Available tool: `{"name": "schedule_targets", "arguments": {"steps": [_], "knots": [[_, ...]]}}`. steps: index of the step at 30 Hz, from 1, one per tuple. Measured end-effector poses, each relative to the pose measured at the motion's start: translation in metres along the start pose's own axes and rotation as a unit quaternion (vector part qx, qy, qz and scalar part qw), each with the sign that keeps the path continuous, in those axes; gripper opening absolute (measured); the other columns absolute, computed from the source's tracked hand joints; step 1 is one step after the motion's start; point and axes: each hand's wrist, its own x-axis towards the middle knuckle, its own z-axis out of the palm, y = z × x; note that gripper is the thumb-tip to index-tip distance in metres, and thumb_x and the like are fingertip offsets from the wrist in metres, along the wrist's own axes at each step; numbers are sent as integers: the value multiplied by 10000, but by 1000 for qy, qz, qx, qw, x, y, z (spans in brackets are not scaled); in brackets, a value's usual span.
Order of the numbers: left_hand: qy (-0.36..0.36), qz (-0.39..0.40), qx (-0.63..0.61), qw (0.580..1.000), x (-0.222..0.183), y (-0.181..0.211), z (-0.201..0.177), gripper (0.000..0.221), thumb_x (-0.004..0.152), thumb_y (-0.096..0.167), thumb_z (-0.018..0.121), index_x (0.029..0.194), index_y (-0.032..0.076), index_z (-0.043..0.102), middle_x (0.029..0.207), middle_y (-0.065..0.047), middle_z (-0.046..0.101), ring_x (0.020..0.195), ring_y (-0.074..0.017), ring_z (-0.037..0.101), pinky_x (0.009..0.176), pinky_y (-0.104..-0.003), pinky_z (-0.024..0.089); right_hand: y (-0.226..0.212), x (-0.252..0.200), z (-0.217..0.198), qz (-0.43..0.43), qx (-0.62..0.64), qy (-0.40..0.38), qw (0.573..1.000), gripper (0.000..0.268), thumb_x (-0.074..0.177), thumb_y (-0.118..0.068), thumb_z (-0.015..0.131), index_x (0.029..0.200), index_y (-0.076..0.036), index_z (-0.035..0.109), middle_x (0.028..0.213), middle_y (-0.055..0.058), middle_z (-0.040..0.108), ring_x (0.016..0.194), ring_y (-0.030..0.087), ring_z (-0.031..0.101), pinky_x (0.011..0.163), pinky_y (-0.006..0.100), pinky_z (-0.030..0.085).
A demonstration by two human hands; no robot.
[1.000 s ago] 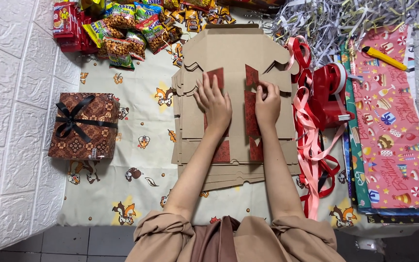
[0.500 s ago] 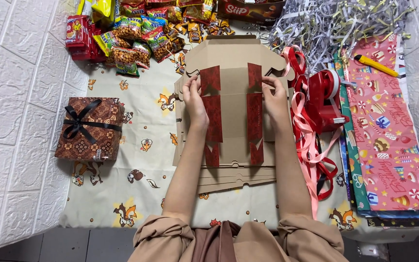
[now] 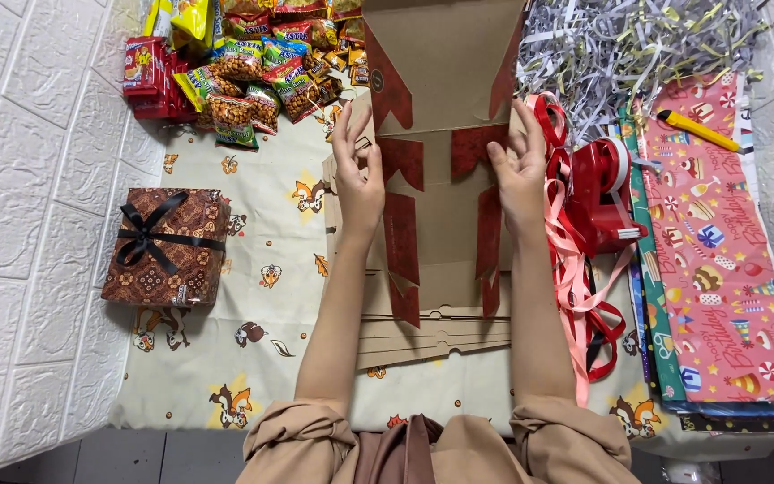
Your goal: Assembling a cardboard gift box and filling it with shredded paper
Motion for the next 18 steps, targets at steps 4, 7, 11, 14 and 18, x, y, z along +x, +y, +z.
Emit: {"name": "schedule_targets", "arguments": {"steps": [4, 7, 11, 14, 18], "knots": [[-61, -78, 195, 976, -30, -71, 11, 633, 962, 86, 491, 1505, 72, 168, 1547, -186, 193, 1392, -404, 256, 1135, -512, 262, 78, -12, -10, 61, -130, 26, 989, 567, 930, 74, 506, 1445, -95, 342, 1369, 261, 427, 1190, 376, 517, 976, 467, 474], [-173, -54, 296, 938, -53, -117, 22, 508, 989, 201, 458, 1442, 10, 329, 1494, -246, 282, 1388, -463, 207, 1130, -556, 191, 102, -24, -6, 65, -320, 17, 945, 426, 879, 44, 543, 1302, -3, 521, 1384, 171, 446, 1275, 361, 440, 1070, 465, 369], [-210, -3, 507, 836, -64, -128, 33, 566, 993, 263, 422, 1487, 53, 239, 1557, -167, 190, 1443, -321, 174, 1176, -492, 87, 111, -30, 1, 26, -419, -24, 907, 408, 963, -15, 479, 1370, -3, 465, 1481, 166, 323, 1365, 335, 308, 1138, 435, 274], [-208, -10, 529, 822, -63, -127, 34, 552, 1005, 261, 391, 1492, 63, 224, 1566, -145, 172, 1450, -293, 163, 1181, -484, 79, 117, -35, 5, -1, -477, -56, 877, 404, 988, -25, 448, 1384, 50, 435, 1505, 208, 272, 1390, 358, 244, 1152, 441, 217], [-204, -13, 544, 814, -63, -128, 37, 545, 1010, 260, 375, 1495, 68, 218, 1571, -132, 163, 1454, -279, 157, 1186, -478, 80, 109, -51, 14, 18, -523, -110, 845, 430, 1031, -144, 432, 1404, 65, 387, 1508, 237, 262, 1403, 372, 216, 1143, 521, 136]]}}
